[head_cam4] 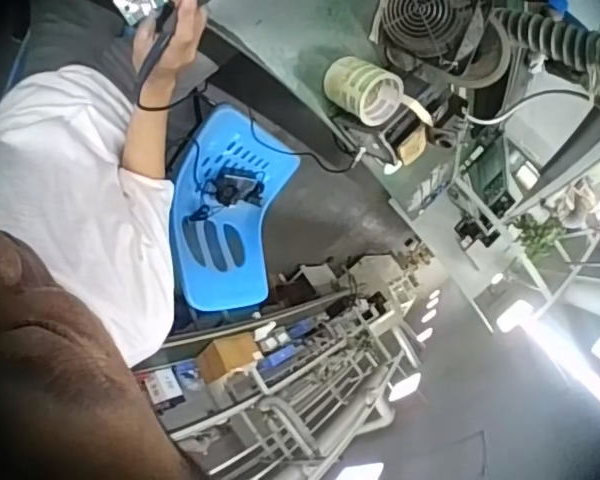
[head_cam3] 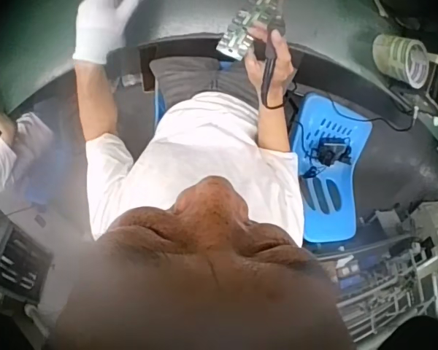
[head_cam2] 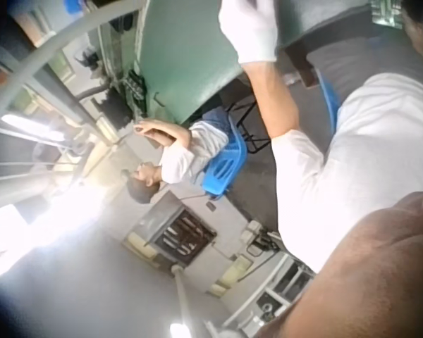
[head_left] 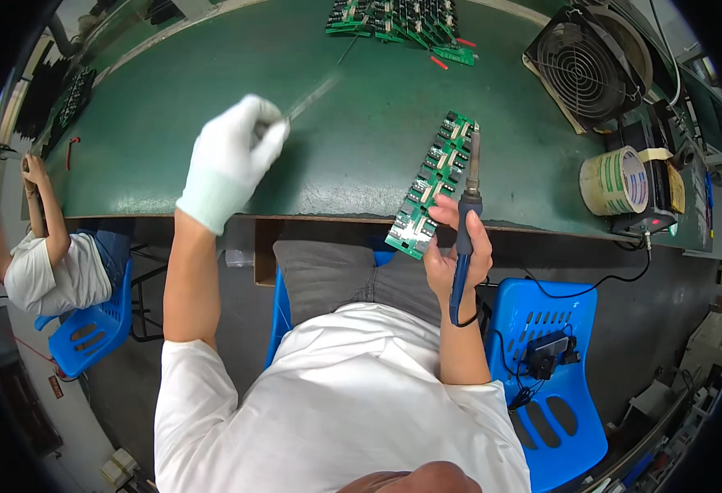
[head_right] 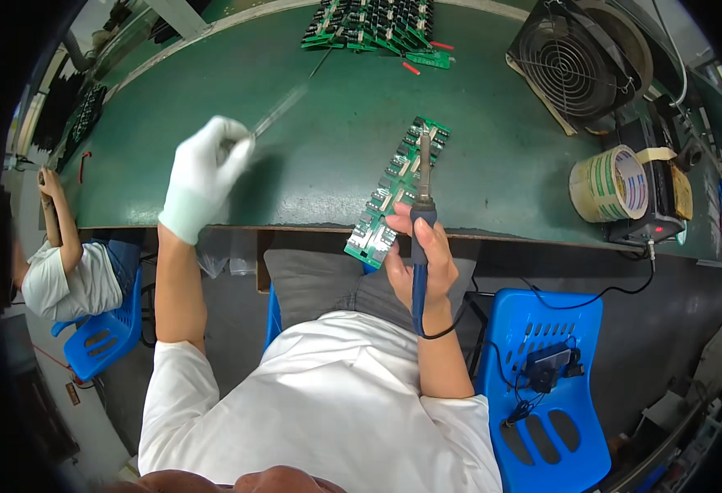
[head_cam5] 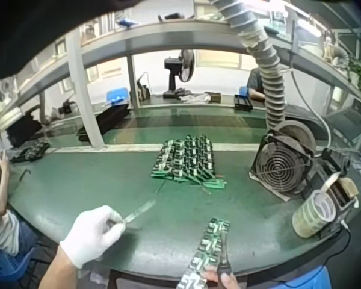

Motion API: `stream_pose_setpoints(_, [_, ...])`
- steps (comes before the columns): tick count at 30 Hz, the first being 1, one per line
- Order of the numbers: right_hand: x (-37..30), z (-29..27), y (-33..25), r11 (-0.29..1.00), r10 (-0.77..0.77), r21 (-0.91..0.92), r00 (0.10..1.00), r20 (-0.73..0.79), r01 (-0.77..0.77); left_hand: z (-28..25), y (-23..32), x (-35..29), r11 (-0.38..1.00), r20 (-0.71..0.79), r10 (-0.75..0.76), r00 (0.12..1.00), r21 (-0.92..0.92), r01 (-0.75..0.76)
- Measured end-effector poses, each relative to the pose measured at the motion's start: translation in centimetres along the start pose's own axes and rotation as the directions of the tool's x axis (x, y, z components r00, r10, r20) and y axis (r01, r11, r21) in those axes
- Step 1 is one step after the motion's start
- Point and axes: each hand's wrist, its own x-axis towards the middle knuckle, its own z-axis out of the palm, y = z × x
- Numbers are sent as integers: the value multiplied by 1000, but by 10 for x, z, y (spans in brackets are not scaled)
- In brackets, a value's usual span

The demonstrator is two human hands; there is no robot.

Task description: The person is soldering electronic components onto a printed circuit board at a workbench.

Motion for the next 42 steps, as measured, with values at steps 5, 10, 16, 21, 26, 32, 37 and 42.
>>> stream_pose_setpoints(5, [1, 0, 1, 1000, -24, 0, 1000, 4, 24, 10, -14, -14, 955, 21, 219, 975, 202, -219])
stream_pose_setpoints(10, [-1, 2, -1, 1000, -6, 6, 1000, 9, 6, 37, -7, 8, 932, -50, 320, 946, 195, -305])
stream_pose_setpoints(16, [-5, -1, 1, 999, -14, 39, 999, 30, 13, 34, 10, -13, 909, -18, 416, 909, 31, -415])
stream_pose_setpoints(21, [-5, -1, 4, 997, -26, 79, 1000, 2, 26, 29, 22, -44, 870, 105, 488, 866, -134, -474])
stream_pose_setpoints(26, [-5, -2, 4, 994, -4, 106, 1000, 17, 2, 35, 24, -53, 767, 77, 638, 766, 33, -641])
stream_pose_setpoints(32, [-4, -2, 4, 993, 9, 114, 1000, -2, -8, 35, 28, -51, 713, 97, 689, 718, 87, -696])
stream_pose_setpoints(37, [-5, -2, 5, 988, 11, 151, 1000, -25, -7, 39, 29, -50, 659, 47, 745, 666, 108, -745])
stream_pose_setpoints(42, [-6, -2, 6, 982, 17, 187, 999, -40, -9, 41, 27, -50, 612, 1, 786, 618, 143, -778])
